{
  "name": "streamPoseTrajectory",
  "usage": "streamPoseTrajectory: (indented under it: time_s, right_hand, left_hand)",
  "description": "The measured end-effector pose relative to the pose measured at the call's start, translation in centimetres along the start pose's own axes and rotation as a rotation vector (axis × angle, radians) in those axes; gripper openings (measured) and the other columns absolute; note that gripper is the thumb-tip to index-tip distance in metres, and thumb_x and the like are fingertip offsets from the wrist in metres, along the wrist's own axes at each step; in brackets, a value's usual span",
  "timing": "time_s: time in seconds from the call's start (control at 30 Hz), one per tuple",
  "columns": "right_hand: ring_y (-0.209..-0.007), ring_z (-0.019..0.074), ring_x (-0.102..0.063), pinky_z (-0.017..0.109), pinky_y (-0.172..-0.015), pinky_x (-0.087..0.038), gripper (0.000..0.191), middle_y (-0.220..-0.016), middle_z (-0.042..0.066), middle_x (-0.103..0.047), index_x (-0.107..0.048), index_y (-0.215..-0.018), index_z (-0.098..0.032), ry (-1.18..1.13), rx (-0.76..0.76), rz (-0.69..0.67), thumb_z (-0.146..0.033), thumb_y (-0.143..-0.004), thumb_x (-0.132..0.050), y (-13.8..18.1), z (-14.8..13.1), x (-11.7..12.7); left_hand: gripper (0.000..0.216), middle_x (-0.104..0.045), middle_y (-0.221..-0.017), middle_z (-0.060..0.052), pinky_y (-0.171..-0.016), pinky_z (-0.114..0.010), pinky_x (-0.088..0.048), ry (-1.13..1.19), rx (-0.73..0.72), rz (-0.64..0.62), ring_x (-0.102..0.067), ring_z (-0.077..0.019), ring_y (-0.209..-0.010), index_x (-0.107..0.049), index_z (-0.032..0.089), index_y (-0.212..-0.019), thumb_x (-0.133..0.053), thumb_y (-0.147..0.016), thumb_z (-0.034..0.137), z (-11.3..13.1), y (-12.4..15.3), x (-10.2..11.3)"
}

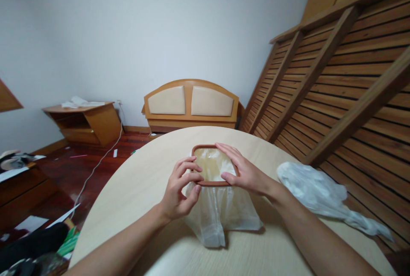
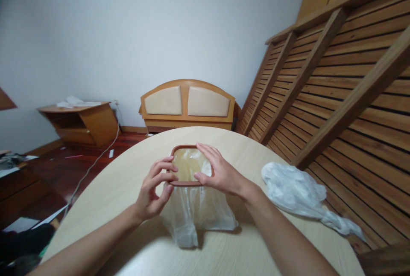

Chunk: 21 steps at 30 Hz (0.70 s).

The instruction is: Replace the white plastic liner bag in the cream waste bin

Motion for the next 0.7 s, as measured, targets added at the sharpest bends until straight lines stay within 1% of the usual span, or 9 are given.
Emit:
streamPoseTrajectory:
  time_s: [0.13,0.27,0.4,0.47,0.53,0.6,0.63,0.7]
  right_hand:
    - [-0.150,0.0338,-0.029,0.060,-0.122,-0.023,0.089,-0.161,0.020,-0.035,-0.034,-0.156,-0.017,0.001,-0.014,-0.019,-0.066,-0.087,-0.060,0.0,-0.1,0.1]
    - [-0.149,0.0340,-0.030,0.060,-0.122,-0.024,0.090,-0.160,0.020,-0.036,-0.034,-0.156,-0.018,0.020,-0.023,-0.040,-0.066,-0.086,-0.062,0.0,-0.4,0.5]
    - [-0.147,0.0349,-0.033,0.061,-0.120,-0.026,0.090,-0.159,0.021,-0.038,-0.036,-0.155,-0.016,0.048,-0.023,-0.087,-0.067,-0.085,-0.062,0.1,-1.4,1.3]
    - [-0.146,0.0360,-0.035,0.061,-0.120,-0.027,0.092,-0.157,0.021,-0.040,-0.039,-0.153,-0.015,0.061,-0.052,-0.121,-0.069,-0.084,-0.062,0.1,-2.1,1.8]
    - [-0.145,0.0375,-0.035,0.061,-0.119,-0.028,0.098,-0.156,0.023,-0.041,-0.040,-0.152,-0.012,0.077,-0.095,-0.150,-0.074,-0.080,-0.063,0.0,-2.8,2.1]
    - [-0.146,0.0388,-0.033,0.061,-0.120,-0.027,0.108,-0.156,0.025,-0.039,-0.039,-0.152,-0.008,0.098,-0.128,-0.175,-0.079,-0.075,-0.064,0.0,-3.3,2.2]
    - [-0.148,0.0392,-0.031,0.061,-0.121,-0.026,0.113,-0.158,0.025,-0.036,-0.037,-0.153,-0.006,0.110,-0.140,-0.189,-0.081,-0.073,-0.064,0.0,-3.4,2.2]
    - [-0.150,0.0395,-0.026,0.060,-0.122,-0.022,0.118,-0.161,0.026,-0.030,-0.033,-0.155,-0.005,0.127,-0.158,-0.219,-0.082,-0.071,-0.064,0.0,-3.5,1.9]
  left_hand:
    - [0.014,-0.063,-0.104,-0.009,-0.102,-0.051,-0.046,-0.019,-0.010,0.004,-0.052,-0.0294,-0.120,-0.063,0.022,-0.100,-0.056,-0.089,0.017,0.2,-0.1,0.1]
    - [0.016,-0.064,-0.103,-0.009,-0.101,-0.050,-0.047,-0.031,-0.049,-0.001,-0.054,-0.0289,-0.118,-0.065,0.021,-0.104,-0.055,-0.091,0.019,0.3,-0.2,0.1]
    - [0.018,-0.064,-0.103,-0.009,-0.100,-0.049,-0.047,-0.022,-0.086,-0.013,-0.055,-0.0283,-0.115,-0.065,0.022,-0.108,-0.058,-0.091,0.021,0.5,0.0,0.0]
    - [0.020,-0.063,-0.106,-0.010,-0.100,-0.048,-0.047,0.015,-0.090,-0.016,-0.055,-0.0279,-0.114,-0.065,0.022,-0.110,-0.058,-0.092,0.026,0.7,0.2,0.0]
    - [0.025,-0.061,-0.113,-0.011,-0.100,-0.046,-0.048,0.098,-0.051,-0.005,-0.056,-0.0271,-0.114,-0.065,0.023,-0.116,-0.056,-0.096,0.034,0.7,0.2,0.0]
    - [0.034,-0.058,-0.126,-0.012,-0.104,-0.045,-0.046,0.192,0.037,0.002,-0.055,-0.0272,-0.121,-0.062,0.025,-0.126,-0.050,-0.099,0.042,0.4,0.1,0.1]
    - [0.037,-0.055,-0.135,-0.012,-0.108,-0.046,-0.044,0.222,0.092,-0.006,-0.052,-0.0280,-0.127,-0.060,0.026,-0.131,-0.048,-0.100,0.044,0.1,0.0,0.0]
    - [0.045,-0.046,-0.151,-0.012,-0.117,-0.049,-0.033,0.239,0.191,-0.042,-0.041,-0.0299,-0.141,-0.052,0.029,-0.142,-0.048,-0.101,0.046,-0.5,-0.1,0.0]
Point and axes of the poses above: each hand's wrist, its own y-axis away from the middle knuckle, its own x-axis out of the back of the hand, z = x × y, the point moved 4 cm from there along -y, towards the middle knuckle
